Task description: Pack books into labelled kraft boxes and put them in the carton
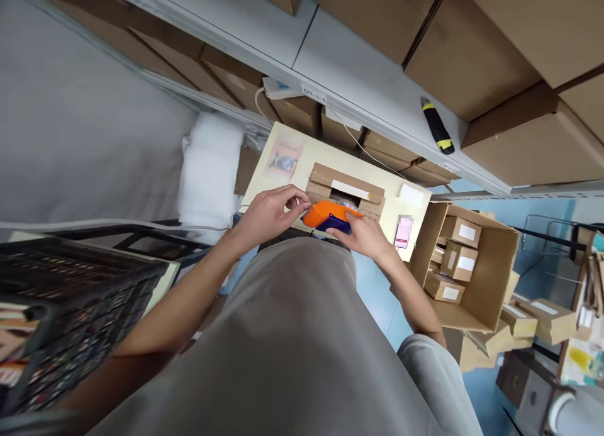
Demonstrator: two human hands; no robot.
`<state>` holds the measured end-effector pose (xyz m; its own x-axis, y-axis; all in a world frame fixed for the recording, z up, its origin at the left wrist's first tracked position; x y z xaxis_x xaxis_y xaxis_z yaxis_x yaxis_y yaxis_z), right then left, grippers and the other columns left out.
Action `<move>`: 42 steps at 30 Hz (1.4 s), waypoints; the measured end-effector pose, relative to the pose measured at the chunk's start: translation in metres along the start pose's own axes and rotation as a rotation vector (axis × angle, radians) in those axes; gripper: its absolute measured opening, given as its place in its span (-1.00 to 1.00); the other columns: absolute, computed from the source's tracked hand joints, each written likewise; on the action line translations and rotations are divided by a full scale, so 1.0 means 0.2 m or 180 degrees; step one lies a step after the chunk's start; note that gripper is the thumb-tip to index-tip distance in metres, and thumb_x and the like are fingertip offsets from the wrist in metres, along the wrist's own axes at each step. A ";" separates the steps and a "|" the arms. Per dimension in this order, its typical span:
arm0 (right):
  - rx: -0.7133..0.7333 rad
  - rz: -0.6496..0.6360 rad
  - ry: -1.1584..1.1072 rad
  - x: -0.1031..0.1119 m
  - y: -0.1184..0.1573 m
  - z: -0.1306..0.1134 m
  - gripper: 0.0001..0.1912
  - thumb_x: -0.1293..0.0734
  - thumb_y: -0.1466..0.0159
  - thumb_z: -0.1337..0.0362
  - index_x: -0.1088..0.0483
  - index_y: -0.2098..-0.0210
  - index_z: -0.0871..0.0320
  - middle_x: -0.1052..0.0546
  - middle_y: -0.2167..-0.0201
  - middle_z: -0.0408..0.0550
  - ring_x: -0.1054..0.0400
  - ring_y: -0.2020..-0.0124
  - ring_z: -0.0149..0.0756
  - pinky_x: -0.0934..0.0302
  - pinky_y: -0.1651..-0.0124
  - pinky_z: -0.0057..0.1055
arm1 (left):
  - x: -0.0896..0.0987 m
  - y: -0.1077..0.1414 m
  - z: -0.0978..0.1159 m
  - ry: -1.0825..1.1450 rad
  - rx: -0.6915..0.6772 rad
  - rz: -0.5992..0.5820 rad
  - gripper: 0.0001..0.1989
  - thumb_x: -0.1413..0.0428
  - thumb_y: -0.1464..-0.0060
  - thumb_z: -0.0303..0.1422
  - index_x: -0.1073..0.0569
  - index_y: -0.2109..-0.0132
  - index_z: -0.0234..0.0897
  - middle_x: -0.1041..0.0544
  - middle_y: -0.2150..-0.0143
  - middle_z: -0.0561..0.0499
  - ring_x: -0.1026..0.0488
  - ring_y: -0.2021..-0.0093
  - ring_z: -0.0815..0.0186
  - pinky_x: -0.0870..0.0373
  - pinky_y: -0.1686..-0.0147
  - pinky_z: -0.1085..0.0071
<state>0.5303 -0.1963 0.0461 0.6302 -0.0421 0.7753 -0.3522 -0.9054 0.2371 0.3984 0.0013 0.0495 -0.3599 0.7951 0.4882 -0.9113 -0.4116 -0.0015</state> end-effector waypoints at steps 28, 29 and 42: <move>-0.1155 -0.2210 -0.0431 0.08 -0.40 0.41 -0.04 -0.34 -0.16 -0.64 -0.61 0.15 0.20 -0.73 0.19 0.09 -0.57 0.19 -0.06 -0.42 0.09 -0.28 | -0.07 -0.19 -0.78 0.0635 0.1079 -0.0196 -0.68 -0.25 -0.18 -0.11 -0.72 0.12 -0.24 -0.76 0.15 -0.11 -0.58 0.26 0.18 -0.48 0.17 0.29; -0.1203 -0.2178 -0.0449 0.08 -0.40 0.41 -0.04 -0.35 -0.16 -0.64 -0.61 0.15 0.20 -0.73 0.19 0.09 -0.57 0.18 -0.06 -0.43 0.08 -0.28 | -0.08 -0.21 -0.80 0.0622 0.1050 -0.0214 -0.68 -0.25 -0.19 -0.11 -0.73 0.11 -0.24 -0.76 0.15 -0.11 -0.58 0.26 0.17 -0.47 0.18 0.29; -0.1907 -0.1924 -0.0282 0.06 -0.39 0.29 -0.09 -0.41 -0.16 -0.60 -0.63 0.20 0.21 -0.69 0.30 0.02 -0.49 0.33 -0.21 -0.38 0.22 -0.35 | -0.28 -0.26 -1.14 0.1459 0.1089 -0.0484 -0.60 -0.37 -0.12 0.02 -0.71 0.17 -0.24 -0.75 0.16 -0.15 -0.66 0.18 0.11 -0.56 0.11 0.27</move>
<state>0.6058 -0.1504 0.0018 0.8706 0.3206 0.3733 -0.2289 -0.4078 0.8839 0.4193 0.0799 -0.1759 -0.3493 0.9364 0.0340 -0.8706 -0.3377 0.3578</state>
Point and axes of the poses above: each hand's wrist, its own y-axis away from the middle knuckle, its own x-axis out of the back of the hand, z = x × y, the point moved 6 cm from there along -y, towards the middle knuckle
